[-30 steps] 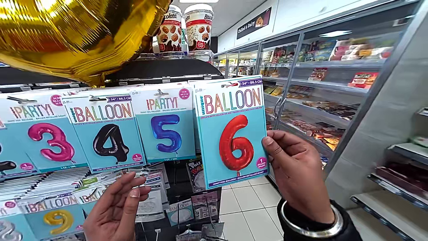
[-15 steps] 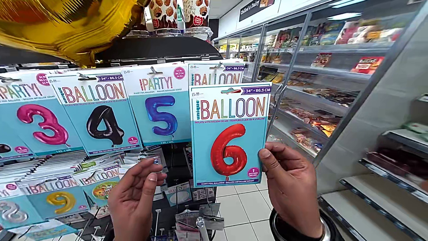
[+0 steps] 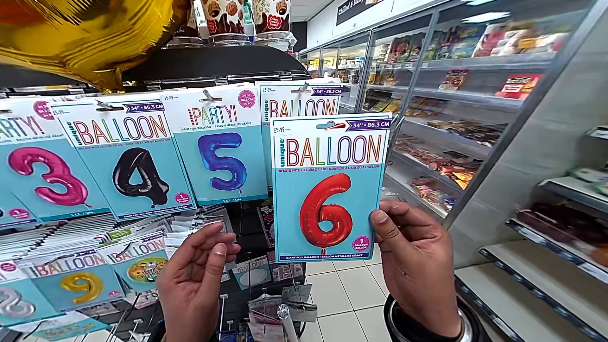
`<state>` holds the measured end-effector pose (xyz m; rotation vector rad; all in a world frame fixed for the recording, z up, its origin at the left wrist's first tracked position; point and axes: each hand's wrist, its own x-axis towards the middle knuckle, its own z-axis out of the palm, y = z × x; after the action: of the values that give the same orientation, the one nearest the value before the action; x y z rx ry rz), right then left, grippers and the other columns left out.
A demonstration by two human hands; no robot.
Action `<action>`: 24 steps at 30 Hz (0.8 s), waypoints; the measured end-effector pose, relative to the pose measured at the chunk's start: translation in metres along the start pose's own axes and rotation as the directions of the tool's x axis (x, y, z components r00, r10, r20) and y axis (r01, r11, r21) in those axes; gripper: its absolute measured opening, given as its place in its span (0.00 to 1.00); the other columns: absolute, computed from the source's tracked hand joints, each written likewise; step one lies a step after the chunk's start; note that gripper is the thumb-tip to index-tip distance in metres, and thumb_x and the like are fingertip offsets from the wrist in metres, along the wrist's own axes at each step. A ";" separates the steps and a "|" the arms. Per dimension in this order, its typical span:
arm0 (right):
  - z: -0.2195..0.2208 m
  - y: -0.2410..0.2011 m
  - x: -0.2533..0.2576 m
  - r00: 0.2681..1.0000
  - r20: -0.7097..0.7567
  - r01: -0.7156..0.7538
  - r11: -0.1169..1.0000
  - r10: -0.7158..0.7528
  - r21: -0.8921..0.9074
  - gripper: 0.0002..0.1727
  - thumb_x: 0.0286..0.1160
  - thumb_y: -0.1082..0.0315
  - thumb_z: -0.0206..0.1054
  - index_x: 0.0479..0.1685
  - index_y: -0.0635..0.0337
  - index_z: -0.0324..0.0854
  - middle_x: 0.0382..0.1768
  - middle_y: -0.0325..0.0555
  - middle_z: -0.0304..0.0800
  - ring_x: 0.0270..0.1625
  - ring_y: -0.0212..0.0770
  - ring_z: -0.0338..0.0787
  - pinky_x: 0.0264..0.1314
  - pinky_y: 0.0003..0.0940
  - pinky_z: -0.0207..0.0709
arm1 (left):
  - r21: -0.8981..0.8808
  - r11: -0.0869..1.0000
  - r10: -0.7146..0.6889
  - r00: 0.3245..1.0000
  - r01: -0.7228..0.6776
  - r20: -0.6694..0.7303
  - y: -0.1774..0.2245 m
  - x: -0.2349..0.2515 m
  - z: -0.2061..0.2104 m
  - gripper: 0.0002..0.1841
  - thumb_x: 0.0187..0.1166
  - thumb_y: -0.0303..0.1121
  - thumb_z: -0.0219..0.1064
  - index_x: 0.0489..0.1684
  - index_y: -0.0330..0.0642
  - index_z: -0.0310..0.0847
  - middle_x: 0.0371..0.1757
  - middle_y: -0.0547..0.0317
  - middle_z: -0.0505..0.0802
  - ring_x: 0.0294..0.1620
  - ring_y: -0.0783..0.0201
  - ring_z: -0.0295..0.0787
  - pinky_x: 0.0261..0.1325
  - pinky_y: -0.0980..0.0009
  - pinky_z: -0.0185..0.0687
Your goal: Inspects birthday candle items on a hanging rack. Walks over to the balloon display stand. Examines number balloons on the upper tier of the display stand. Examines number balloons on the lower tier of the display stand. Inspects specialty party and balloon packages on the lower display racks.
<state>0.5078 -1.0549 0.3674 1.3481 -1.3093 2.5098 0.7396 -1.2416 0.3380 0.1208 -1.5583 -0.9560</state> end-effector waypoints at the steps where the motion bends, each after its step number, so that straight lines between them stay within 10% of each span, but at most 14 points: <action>1: 0.000 0.001 0.000 1.000 0.001 -0.001 1.000 0.001 0.001 0.10 0.76 0.67 0.75 0.51 0.60 0.90 0.41 0.50 0.93 0.37 0.39 0.94 0.41 0.32 0.93 | -0.004 1.000 0.001 1.000 -0.001 0.000 0.000 0.000 0.000 0.18 0.85 0.37 0.65 0.64 0.33 0.81 0.45 0.46 0.96 0.41 0.52 0.97 0.40 0.64 0.97; 24: 0.013 0.009 0.046 0.999 0.034 -0.014 0.999 0.013 0.040 0.09 0.76 0.69 0.73 0.51 0.61 0.90 0.42 0.53 0.93 0.38 0.41 0.95 0.41 0.35 0.94 | 0.008 0.999 -0.038 0.999 0.038 0.036 0.001 0.001 -0.013 0.15 0.86 0.28 0.63 0.67 0.33 0.80 0.49 0.49 0.96 0.43 0.54 0.97 0.44 0.63 0.97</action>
<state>0.4843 -1.0855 0.3965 1.3997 -1.2846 2.5468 0.7516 -1.2480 0.3384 0.1396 -1.5980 -0.9865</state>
